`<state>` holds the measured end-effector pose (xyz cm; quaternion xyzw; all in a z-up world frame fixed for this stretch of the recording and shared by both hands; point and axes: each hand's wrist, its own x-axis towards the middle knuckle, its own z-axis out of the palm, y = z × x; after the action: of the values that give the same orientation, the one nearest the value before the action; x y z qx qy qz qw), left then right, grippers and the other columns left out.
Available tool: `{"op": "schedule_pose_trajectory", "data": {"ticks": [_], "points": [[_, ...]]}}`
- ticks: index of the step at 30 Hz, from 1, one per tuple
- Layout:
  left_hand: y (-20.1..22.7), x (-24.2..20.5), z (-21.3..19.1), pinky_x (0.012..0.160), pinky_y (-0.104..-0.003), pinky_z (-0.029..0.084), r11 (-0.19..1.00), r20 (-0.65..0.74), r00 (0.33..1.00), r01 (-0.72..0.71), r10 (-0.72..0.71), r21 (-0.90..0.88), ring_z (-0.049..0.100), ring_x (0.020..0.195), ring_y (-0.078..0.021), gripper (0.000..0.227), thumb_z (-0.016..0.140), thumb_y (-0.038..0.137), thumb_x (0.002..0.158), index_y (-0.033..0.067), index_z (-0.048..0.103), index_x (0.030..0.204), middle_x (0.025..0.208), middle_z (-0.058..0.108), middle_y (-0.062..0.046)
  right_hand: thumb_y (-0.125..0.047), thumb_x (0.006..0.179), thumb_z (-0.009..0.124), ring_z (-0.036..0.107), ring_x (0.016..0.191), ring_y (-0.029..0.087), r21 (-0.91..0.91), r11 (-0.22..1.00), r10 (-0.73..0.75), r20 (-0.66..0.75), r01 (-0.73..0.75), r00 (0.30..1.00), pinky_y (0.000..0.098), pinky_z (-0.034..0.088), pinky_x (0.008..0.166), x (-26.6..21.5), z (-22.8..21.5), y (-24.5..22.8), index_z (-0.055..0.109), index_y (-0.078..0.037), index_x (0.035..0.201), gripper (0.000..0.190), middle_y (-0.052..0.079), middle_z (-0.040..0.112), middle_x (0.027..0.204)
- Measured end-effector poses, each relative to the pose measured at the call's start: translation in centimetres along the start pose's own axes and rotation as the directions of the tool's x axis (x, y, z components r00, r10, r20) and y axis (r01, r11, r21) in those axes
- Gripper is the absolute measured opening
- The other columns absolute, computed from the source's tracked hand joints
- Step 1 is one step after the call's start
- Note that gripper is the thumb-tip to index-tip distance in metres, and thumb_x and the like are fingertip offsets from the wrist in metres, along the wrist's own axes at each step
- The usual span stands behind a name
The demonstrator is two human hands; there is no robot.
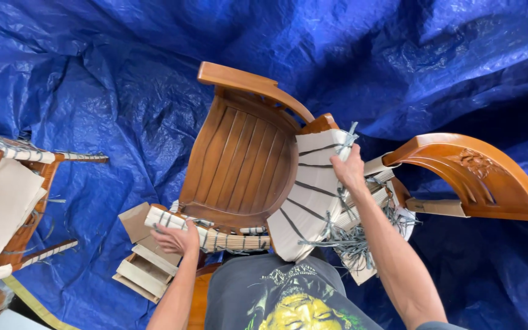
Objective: The recorder is gathering and bundling plastic straps or ties into organized groups.
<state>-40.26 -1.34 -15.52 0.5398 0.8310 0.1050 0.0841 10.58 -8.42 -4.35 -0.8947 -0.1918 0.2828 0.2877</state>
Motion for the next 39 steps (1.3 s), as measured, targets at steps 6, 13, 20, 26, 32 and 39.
{"op": "schedule_pose_trajectory", "data": {"ticks": [6, 13, 20, 26, 32, 39], "points": [[-8.0, 0.6, 9.1, 0.117, -0.047, 0.037, 0.813, 0.406, 0.871, 0.437, -0.276, -0.385, 0.046, 0.138, -0.0447, 0.113, 0.084, 0.046, 0.076, -0.0097, 0.022, 0.152, 0.150, 0.042, -0.034, -0.032, 0.081, 0.078, 0.065, 0.113, 0.045, -0.136, 0.991, 0.010, -0.012, -0.012, 1.000, 0.0476, 0.050, 0.101, 1.3, 0.4, 0.8, 0.048, -0.001, 0.136, 0.071, 0.030, 0.067, 0.119], [-6.1, 2.3, 8.4, 0.113, -0.044, 0.039, 0.800, 0.538, 0.739, 0.572, -0.406, -0.182, 0.045, 0.138, -0.0448, 0.132, 0.084, 0.049, 0.077, -0.0196, 0.000, 0.151, 0.148, 0.038, -0.040, -0.030, 0.079, 0.080, 0.064, 0.116, 0.040, -0.093, 0.996, -0.001, -0.058, -0.004, 0.998, 0.0472, 0.051, 0.099, 0.1, -0.3, -0.4, 0.055, -0.004, 0.132, 0.064, 0.024, 0.068, 0.122], [-7.2, 4.6, 12.0, 0.113, -0.037, 0.042, 0.749, 0.692, 0.556, 0.661, -0.460, -0.033, 0.050, 0.135, -0.0409, 0.148, 0.087, 0.044, 0.070, -0.0214, -0.019, 0.150, 0.150, 0.039, -0.040, -0.022, 0.081, 0.077, 0.067, 0.111, 0.032, 0.000, 1.000, 0.026, -0.010, -0.026, 1.000, 0.0433, 0.052, 0.094, -0.4, -0.8, -1.5, 0.057, -0.003, 0.130, 0.056, 0.018, 0.069, 0.121], [-8.3, 5.2, 13.5, 0.111, -0.037, 0.043, 0.746, 0.713, 0.528, 0.666, -0.461, -0.011, 0.050, 0.134, -0.0390, 0.149, 0.088, 0.047, 0.073, -0.0223, -0.022, 0.146, 0.150, 0.035, -0.041, -0.016, 0.081, 0.077, 0.067, 0.107, 0.027, 0.076, 0.996, 0.045, 0.033, -0.047, 0.998, 0.0408, 0.053, 0.090, 0.2, -0.7, -1.2, 0.058, -0.003, 0.129, 0.053, 0.015, 0.069, 0.118], [-6.4, 5.0, 9.7, 0.086, -0.053, 0.059, 0.594, 0.794, 0.358, 0.804, -0.492, 0.005, 0.070, 0.106, -0.0350, 0.143, 0.083, 0.041, 0.075, -0.0084, -0.026, 0.153, 0.143, 0.052, -0.030, -0.012, 0.084, 0.076, 0.067, 0.102, 0.024, 0.197, 0.979, 0.039, 0.096, -0.058, 0.995, 0.0395, 0.056, 0.082, -0.7, -0.9, -0.9, 0.055, -0.004, 0.128, 0.049, 0.013, 0.068, 0.115], [-6.0, 6.0, 9.7, 0.079, -0.055, 0.058, 0.709, 0.750, 0.383, 0.687, -0.540, 0.160, 0.068, 0.102, -0.0318, 0.140, 0.083, 0.047, 0.072, -0.0114, -0.015, 0.152, 0.144, 0.045, -0.026, -0.008, 0.091, 0.075, 0.068, 0.100, 0.023, 0.241, 0.971, -0.027, 0.112, -0.001, 0.993, 0.0396, 0.059, 0.081, -0.8, -1.3, -1.2, 0.054, -0.003, 0.127, 0.043, 0.013, 0.069, 0.115]]}}
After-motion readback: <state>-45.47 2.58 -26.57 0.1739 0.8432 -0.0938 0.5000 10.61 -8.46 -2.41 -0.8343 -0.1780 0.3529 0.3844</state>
